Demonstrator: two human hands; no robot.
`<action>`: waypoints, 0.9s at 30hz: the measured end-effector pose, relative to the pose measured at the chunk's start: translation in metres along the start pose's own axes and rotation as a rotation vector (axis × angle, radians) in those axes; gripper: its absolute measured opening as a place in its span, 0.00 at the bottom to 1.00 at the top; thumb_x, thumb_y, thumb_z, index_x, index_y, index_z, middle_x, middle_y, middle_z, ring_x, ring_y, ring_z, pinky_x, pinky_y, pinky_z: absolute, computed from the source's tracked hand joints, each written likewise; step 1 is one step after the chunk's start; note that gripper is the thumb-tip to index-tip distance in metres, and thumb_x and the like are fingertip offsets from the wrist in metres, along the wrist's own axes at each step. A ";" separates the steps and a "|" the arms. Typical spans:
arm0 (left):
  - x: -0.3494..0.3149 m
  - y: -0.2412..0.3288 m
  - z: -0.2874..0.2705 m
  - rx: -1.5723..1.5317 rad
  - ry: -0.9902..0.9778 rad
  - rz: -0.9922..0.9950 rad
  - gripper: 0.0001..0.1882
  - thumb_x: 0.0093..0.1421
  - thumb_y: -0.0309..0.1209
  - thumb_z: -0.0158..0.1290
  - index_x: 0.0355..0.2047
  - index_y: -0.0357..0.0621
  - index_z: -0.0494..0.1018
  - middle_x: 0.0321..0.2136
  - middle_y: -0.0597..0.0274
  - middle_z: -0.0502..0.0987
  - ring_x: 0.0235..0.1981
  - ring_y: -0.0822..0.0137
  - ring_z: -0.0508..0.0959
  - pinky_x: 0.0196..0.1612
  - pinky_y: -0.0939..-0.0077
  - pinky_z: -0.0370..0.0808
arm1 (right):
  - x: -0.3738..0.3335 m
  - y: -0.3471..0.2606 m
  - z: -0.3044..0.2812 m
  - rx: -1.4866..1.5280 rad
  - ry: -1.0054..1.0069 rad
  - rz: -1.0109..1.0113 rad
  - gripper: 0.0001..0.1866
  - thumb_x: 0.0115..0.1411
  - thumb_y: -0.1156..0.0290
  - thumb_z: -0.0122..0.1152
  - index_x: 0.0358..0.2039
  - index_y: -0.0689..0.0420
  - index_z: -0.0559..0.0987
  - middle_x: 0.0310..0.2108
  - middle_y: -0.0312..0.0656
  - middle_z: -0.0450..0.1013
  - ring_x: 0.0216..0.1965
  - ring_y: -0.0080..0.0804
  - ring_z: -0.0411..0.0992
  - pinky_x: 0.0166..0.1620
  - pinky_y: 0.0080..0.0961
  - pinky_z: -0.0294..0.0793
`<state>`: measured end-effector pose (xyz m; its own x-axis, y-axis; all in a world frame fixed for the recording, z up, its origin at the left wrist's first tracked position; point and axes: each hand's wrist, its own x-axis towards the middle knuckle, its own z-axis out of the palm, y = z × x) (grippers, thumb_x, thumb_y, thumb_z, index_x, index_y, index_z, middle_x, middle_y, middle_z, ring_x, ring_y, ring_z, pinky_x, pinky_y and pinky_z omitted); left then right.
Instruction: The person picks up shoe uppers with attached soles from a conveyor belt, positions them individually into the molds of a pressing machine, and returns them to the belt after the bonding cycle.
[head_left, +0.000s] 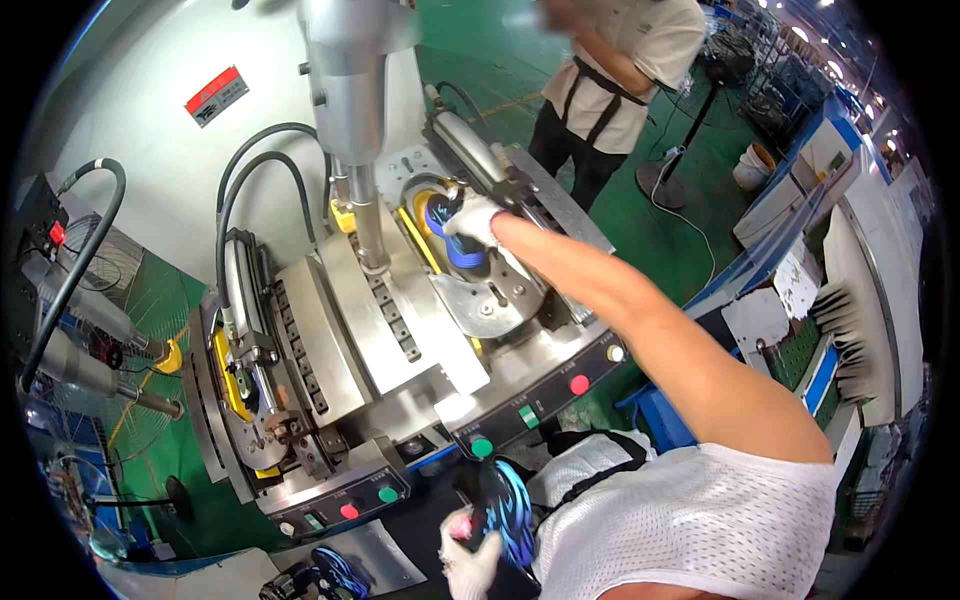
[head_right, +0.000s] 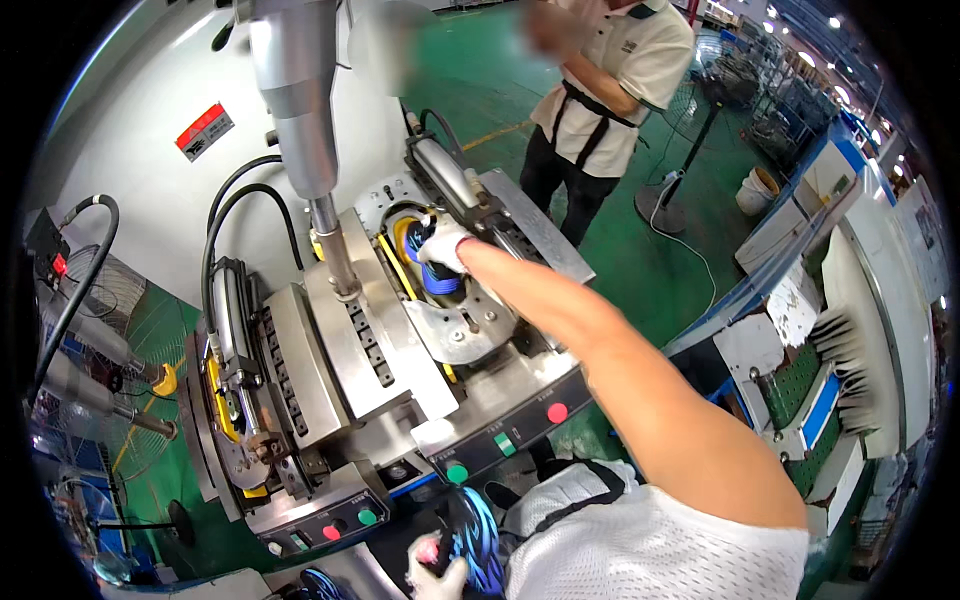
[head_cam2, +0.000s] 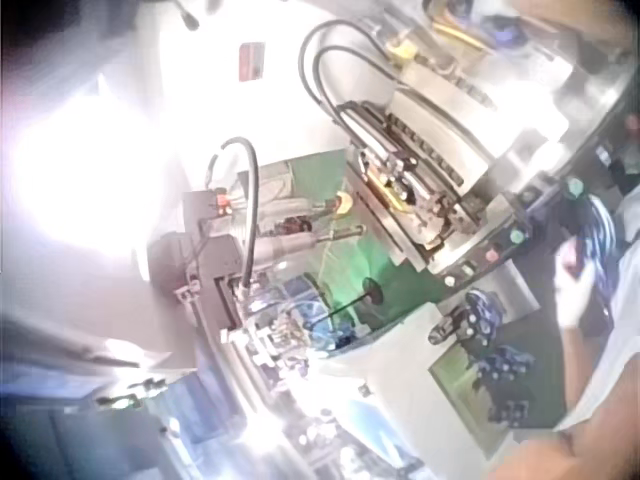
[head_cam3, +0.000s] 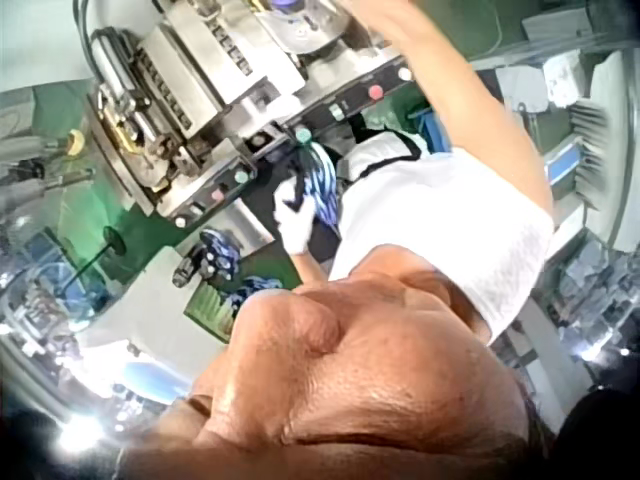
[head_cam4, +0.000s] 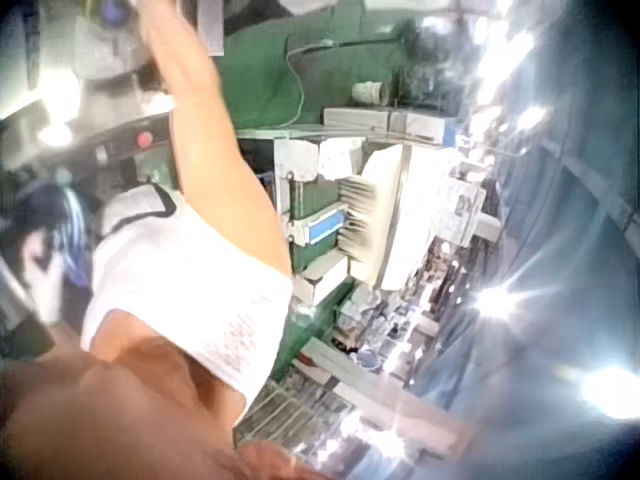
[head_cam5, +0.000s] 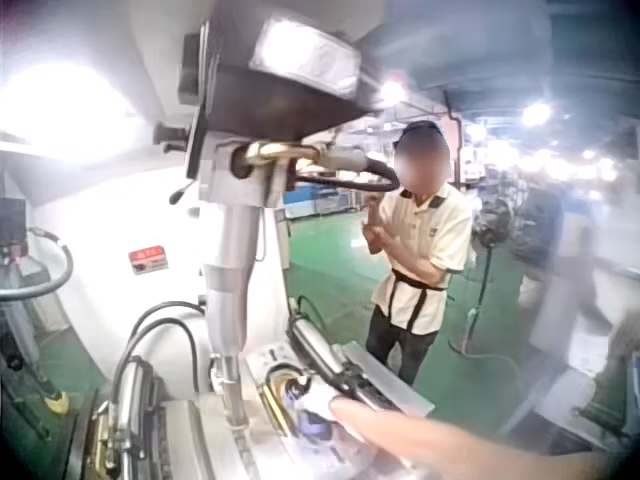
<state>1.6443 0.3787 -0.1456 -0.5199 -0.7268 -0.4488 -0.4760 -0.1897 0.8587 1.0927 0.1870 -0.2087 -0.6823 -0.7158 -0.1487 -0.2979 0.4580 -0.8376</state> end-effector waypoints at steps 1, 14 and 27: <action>-0.010 -0.025 0.003 0.113 -0.017 0.090 0.22 0.62 0.31 0.61 0.55 0.38 0.74 0.45 0.55 0.81 0.46 0.60 0.80 0.53 0.62 0.77 | 0.038 0.052 0.001 -0.326 0.169 -0.077 0.19 0.53 0.66 0.68 0.45 0.59 0.82 0.41 0.53 0.81 0.44 0.51 0.81 0.46 0.44 0.80; -0.056 -0.180 0.034 0.164 0.567 0.064 0.30 0.53 0.25 0.63 0.57 0.33 0.70 0.50 0.49 0.78 0.50 0.58 0.78 0.59 0.62 0.73 | -0.004 -0.005 0.106 -0.611 0.291 -0.180 0.22 0.57 0.56 0.55 0.42 0.59 0.85 0.48 0.55 0.79 0.58 0.46 0.75 0.60 0.47 0.73; -0.118 -0.130 0.040 -0.313 0.606 -0.232 0.29 0.59 0.23 0.61 0.60 0.35 0.67 0.51 0.53 0.74 0.51 0.62 0.75 0.59 0.65 0.72 | -0.357 -0.017 0.089 -0.150 -0.446 -0.786 0.34 0.59 0.68 0.64 0.65 0.66 0.69 0.69 0.64 0.59 0.74 0.57 0.55 0.73 0.47 0.57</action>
<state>1.7394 0.5157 -0.2135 0.0977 -0.8663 -0.4899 -0.2536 -0.4977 0.8295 1.4004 0.3876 -0.1884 0.0651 -0.9733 0.2199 -0.6723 -0.2057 -0.7111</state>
